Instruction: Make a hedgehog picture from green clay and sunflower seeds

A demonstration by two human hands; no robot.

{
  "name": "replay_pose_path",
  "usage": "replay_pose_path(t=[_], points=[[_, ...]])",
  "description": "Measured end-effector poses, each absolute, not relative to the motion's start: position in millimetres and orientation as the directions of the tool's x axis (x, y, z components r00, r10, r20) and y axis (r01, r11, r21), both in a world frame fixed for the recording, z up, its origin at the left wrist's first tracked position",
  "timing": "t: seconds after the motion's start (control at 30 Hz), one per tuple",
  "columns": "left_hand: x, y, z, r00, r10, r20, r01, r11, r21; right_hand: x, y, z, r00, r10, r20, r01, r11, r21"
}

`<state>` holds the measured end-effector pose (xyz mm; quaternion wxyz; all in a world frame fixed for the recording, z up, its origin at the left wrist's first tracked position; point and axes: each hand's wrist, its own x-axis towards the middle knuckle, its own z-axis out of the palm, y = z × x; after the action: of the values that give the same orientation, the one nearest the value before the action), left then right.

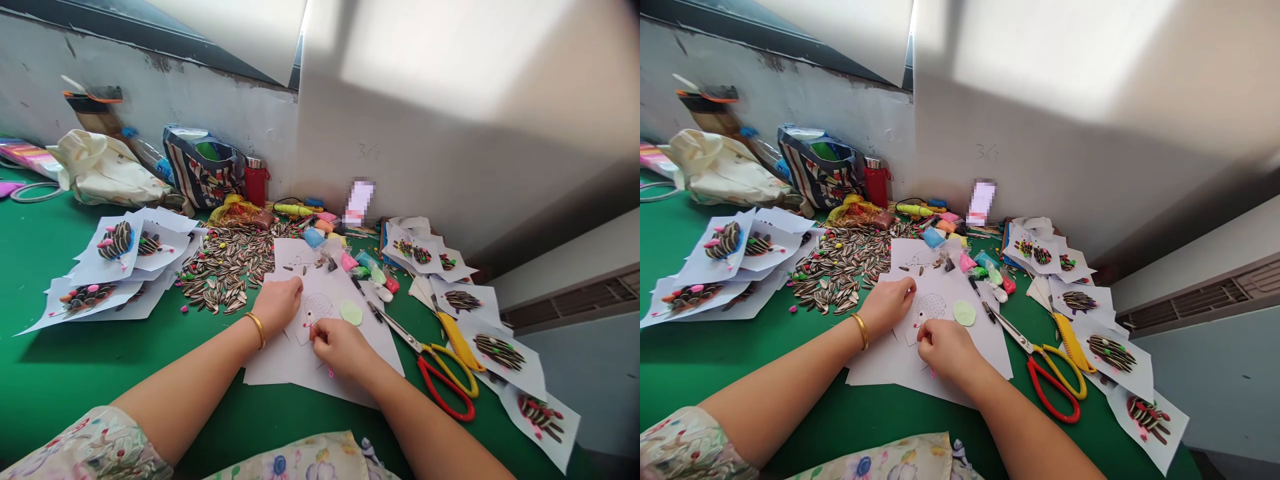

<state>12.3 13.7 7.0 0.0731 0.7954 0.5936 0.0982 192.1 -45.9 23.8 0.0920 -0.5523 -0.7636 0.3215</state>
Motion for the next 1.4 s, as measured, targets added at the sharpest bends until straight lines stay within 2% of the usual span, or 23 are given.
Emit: replay_pose_path(t=[0.17,0.33,0.4,0.47,0.57,0.7,0.8,0.9,0.97,1.07,1.27,1.33,1.4], points=[[12.7,13.4,7.7,0.269,0.961,0.064,0.932,-0.276,0.237,191.8,-46.5,21.6,-0.382,0.901,-0.208,0.779,0.193,-0.596],[12.4,12.6,8.8,0.268,0.961,0.062,0.929,-0.275,0.247,206.5,-44.5,22.8,-0.438,0.875,-0.207,0.710,0.196,-0.677],[11.6,12.5,8.7,0.266,0.962,0.062,0.927,-0.273,0.256,220.3,-38.4,27.6,-0.392,0.906,-0.160,0.710,0.188,-0.678],[10.3,13.0,8.0,0.262,0.963,0.061,0.921,-0.268,0.283,237.3,-28.7,33.3,-0.255,0.962,-0.102,0.788,0.145,-0.598],[7.8,15.0,6.3,0.248,0.967,0.055,0.904,-0.252,0.346,262.8,-11.7,38.3,-0.068,0.997,-0.038,0.928,0.049,-0.369],[5.5,17.8,4.9,0.229,0.973,0.042,0.886,-0.226,0.406,283.4,1.7,34.7,-0.052,0.999,-0.009,0.988,0.050,-0.146],[4.9,18.4,5.6,0.222,0.972,0.071,0.878,-0.231,0.419,284.7,1.7,30.5,-0.019,0.999,0.051,0.997,0.023,-0.068],[4.3,18.8,6.1,0.229,0.966,0.118,0.864,-0.257,0.433,278.2,-2.3,28.3,-0.082,0.994,0.078,0.987,0.091,-0.130],[3.4,19.8,5.5,0.243,0.959,0.147,0.849,-0.283,0.446,272.6,-5.0,26.7,-0.176,0.984,0.036,0.965,0.180,-0.190],[1.6,22.4,3.7,0.267,0.948,0.172,0.831,-0.317,0.457,265.6,-7.7,23.0,-0.253,0.967,-0.023,0.945,0.242,-0.219],[4.6,16.8,9.3,0.272,0.910,0.313,0.831,-0.386,0.400,258.5,-8.6,22.5,-0.240,0.970,-0.023,0.927,0.222,-0.301],[10.0,8.3,13.5,0.342,0.874,0.344,0.813,-0.459,0.359,256.9,-8.7,25.0,-0.228,0.972,-0.059,0.919,0.195,-0.343],[17.1,-2.0,16.4,0.486,0.806,0.337,0.750,-0.583,0.314,255.5,-9.0,27.4,-0.211,0.973,-0.090,0.912,0.163,-0.376]])
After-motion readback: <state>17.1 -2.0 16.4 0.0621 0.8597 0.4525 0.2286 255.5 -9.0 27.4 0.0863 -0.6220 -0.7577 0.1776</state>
